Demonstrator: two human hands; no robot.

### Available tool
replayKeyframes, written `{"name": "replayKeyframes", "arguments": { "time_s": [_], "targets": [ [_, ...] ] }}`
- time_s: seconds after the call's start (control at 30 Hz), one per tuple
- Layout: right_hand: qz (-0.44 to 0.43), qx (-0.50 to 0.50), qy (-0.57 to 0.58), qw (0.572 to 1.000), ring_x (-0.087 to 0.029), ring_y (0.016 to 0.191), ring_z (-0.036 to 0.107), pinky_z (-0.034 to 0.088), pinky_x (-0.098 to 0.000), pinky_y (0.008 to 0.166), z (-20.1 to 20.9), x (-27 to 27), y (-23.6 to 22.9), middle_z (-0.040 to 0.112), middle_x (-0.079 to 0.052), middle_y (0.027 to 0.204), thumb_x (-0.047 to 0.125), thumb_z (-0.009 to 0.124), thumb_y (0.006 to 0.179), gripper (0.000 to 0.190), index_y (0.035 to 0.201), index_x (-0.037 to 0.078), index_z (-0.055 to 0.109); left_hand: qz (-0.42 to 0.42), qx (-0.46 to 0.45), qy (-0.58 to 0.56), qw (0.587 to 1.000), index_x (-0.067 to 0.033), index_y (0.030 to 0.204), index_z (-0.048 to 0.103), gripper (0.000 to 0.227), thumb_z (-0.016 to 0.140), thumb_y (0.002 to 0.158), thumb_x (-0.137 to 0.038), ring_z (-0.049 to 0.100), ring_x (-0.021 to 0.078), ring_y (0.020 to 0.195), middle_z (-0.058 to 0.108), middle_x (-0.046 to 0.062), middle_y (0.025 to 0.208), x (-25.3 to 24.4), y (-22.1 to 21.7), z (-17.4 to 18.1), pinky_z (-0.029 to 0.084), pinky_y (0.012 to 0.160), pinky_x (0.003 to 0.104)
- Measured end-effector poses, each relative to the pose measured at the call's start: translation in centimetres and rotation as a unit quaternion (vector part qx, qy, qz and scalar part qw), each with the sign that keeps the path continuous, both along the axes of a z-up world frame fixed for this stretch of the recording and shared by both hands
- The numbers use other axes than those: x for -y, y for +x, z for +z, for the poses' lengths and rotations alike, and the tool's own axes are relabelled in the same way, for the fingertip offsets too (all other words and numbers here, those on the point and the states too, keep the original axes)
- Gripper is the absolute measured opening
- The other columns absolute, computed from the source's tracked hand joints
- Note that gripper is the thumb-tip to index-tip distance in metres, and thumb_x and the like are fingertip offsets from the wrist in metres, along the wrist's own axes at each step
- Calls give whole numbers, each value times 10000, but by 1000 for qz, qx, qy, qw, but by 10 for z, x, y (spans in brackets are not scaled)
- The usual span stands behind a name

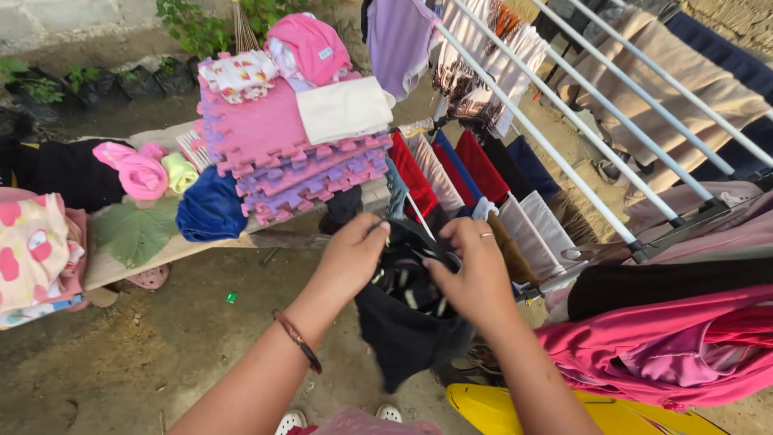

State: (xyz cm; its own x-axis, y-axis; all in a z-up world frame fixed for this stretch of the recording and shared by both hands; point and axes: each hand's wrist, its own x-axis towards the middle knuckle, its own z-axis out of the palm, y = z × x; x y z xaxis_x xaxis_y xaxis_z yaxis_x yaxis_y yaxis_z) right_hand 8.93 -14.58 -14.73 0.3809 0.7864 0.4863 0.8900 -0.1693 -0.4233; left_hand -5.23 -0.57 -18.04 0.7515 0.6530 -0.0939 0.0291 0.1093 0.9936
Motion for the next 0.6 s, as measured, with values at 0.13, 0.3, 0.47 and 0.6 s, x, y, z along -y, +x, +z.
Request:
{"name": "replayKeyframes", "arguments": {
  "time_s": [0.13, 0.3, 0.47, 0.6],
  "targets": [
    [31, -262, 98, 960, -165, 771, 632, 517, -299, 689, -21, 5, -34, 633, -70, 903, 99, 683, 964, 91, 1012, 71, 611, 109, -105, 241, 959, -44, 1057, 661, 241, 587, 985, -262, 677, 353, 877, 699, 179, 899, 31, 10, 32, 520, 761, 430],
    [128, -740, 218, 624, -126, 839, 665, 545, -283, 778, -16, -13, -31, 654, -40, 926, 105, 519, 990, 118, 1012, 72, 630, 146, -26, 377, 914, -77, 1130, 684, 230, 590, 935, -155, 694, 386, 975, 729, 188, 1004, 68, 14, 62, 538, 838, 459],
    [173, -851, 184, 459, -234, 862, 696, 579, -390, 744, -136, -26, 9, 675, -123, 969, 257, 578, 1072, 198, 1004, 74, 613, 77, 11, 390, 917, -76, 1100, 676, 231, 645, 877, -128, 726, 360, 901, 737, 166, 960, 90, 7, 75, 569, 773, 424],
    [180, -842, 157, 483, -206, 896, 692, 568, -366, 786, -122, -33, -1, 683, -98, 994, 208, 585, 1029, 133, 1034, 77, 607, 89, 42, 350, 931, -56, 1090, 633, 204, 629, 895, -114, 738, 344, 886, 726, 159, 939, 92, -4, 83, 576, 740, 401]
  ]
}}
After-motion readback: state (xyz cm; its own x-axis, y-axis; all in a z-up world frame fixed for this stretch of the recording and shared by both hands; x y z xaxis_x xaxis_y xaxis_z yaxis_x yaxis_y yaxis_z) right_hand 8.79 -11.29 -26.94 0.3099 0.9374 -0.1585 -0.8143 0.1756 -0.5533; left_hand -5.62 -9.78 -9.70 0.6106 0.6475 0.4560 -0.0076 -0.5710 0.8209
